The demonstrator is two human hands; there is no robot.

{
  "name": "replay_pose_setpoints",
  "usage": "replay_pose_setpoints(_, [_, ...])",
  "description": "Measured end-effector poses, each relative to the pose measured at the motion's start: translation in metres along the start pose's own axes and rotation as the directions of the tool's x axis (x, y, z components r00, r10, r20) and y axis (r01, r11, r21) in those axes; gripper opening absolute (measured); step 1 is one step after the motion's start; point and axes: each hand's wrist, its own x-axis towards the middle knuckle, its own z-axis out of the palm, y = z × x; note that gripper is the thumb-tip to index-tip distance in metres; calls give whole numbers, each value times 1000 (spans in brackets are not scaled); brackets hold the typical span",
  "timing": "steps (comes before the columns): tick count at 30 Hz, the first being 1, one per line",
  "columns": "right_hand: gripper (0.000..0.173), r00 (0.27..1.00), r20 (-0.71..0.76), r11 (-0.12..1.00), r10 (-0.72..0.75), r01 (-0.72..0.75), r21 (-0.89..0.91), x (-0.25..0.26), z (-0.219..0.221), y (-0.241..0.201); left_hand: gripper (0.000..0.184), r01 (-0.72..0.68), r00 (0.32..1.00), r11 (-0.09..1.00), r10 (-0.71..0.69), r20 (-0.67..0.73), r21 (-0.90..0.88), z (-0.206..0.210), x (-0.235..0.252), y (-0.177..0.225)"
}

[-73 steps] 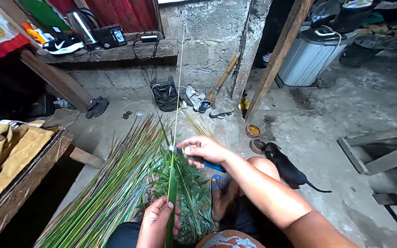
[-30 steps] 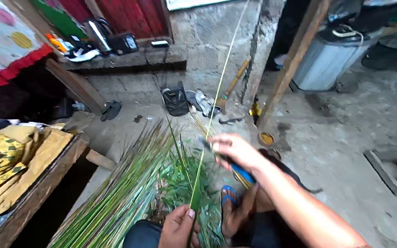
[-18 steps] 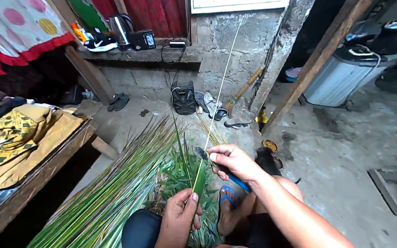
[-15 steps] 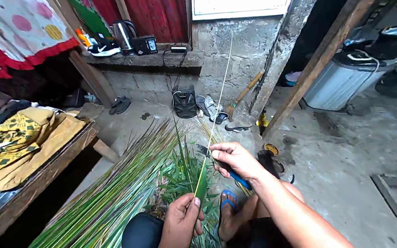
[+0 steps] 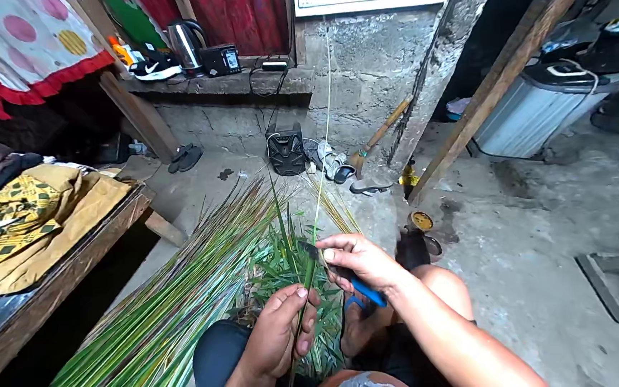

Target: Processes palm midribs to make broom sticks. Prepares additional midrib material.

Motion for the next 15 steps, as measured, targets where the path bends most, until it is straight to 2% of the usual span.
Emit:
replay_pose_setpoints(6, [28,999,-17,997,-40,41,60,0,-18,-7,31,54,997,999,-53,64,-3,1,0,-2])
replay_pose_setpoints(12, [26,978,-130,985,-161,168,47,6,-37,-15,28,174,960,975,-138,242,-136,-3,-3,-10])
replay_pose_setpoints(15, [28,989,10,987,-148,147,61,6,-40,-17,28,174,951,970,-121,284,-170,-2,-2,-12])
